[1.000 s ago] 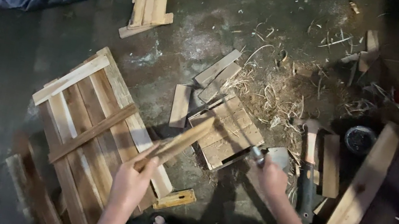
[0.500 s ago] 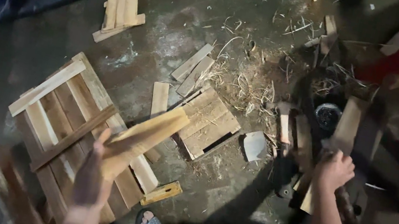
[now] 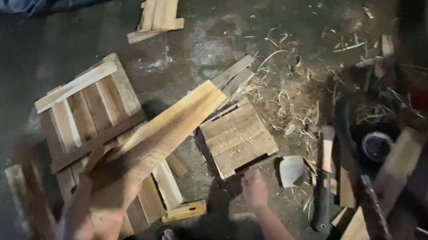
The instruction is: The person uses a curved blade to repeatedly strike and shape a small piece of wood held in their left hand. After shaping, they rub the wood with a small piece of sandpaper to smooth the surface.
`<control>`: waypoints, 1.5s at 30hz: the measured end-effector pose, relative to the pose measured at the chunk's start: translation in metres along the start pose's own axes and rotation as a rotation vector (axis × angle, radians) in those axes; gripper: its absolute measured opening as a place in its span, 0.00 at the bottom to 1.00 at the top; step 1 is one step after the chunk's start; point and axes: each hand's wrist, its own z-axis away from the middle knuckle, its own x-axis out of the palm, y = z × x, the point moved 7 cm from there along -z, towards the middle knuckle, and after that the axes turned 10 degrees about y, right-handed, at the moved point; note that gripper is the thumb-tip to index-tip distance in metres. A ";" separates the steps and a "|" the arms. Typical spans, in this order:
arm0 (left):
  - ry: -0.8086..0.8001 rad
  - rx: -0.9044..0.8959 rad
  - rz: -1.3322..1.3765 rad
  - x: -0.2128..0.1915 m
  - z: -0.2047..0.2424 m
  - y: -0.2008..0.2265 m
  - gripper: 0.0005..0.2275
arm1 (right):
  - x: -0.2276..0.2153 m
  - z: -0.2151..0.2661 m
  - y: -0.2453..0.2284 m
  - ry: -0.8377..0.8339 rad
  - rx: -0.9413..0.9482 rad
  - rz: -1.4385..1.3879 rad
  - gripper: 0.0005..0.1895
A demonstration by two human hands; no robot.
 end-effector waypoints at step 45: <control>-0.071 -0.325 -0.101 0.175 0.027 0.044 0.28 | -0.122 -0.012 0.103 0.470 -0.074 0.494 0.14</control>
